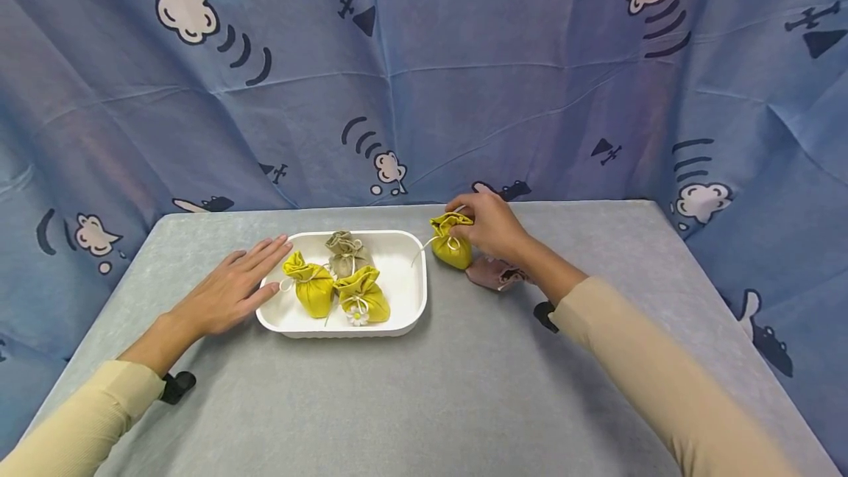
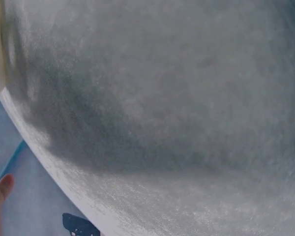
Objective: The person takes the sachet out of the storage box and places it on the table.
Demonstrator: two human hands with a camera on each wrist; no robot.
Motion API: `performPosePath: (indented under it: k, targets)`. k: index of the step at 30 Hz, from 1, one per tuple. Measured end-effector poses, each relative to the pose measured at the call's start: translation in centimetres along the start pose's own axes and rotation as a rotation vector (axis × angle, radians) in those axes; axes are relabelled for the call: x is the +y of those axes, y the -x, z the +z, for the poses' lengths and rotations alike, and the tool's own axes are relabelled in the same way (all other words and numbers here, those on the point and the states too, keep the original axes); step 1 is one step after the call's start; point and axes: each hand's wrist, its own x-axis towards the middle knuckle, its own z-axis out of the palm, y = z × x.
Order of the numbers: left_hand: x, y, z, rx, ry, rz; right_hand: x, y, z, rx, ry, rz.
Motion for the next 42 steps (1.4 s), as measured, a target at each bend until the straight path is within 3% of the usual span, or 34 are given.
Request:
performPosePath:
  k: [10, 21, 27, 31, 34, 42]
  targets:
    - [0.0, 0.0, -0.1, -0.016, 0.003, -0.013, 0.0, -0.2, 0.1, -0.049, 0.015, -0.021]
    - [0.0, 0.0, -0.1, -0.009, 0.002, -0.005, -2.2, -0.3, -0.3, -0.065, -0.051, -0.071]
    - [0.1, 0.0, -0.1, -0.006, 0.002, -0.003, -4.4, -0.1, 0.8, -0.097, -0.089, -0.154]
    - [0.0, 0.0, 0.0, -0.003, 0.002, -0.001, -5.6, 0.3, 1.9, -0.131, -0.07, -0.153]
    - [0.1, 0.0, 0.0, 0.002, 0.003, -0.001, -6.3, 0.5, 2.7, -0.156, -0.116, -0.149]
    - [0.0, 0.0, -0.1, -0.03, 0.008, -0.021, -7.5, 0.9, 4.6, -0.22, -0.155, -0.235]
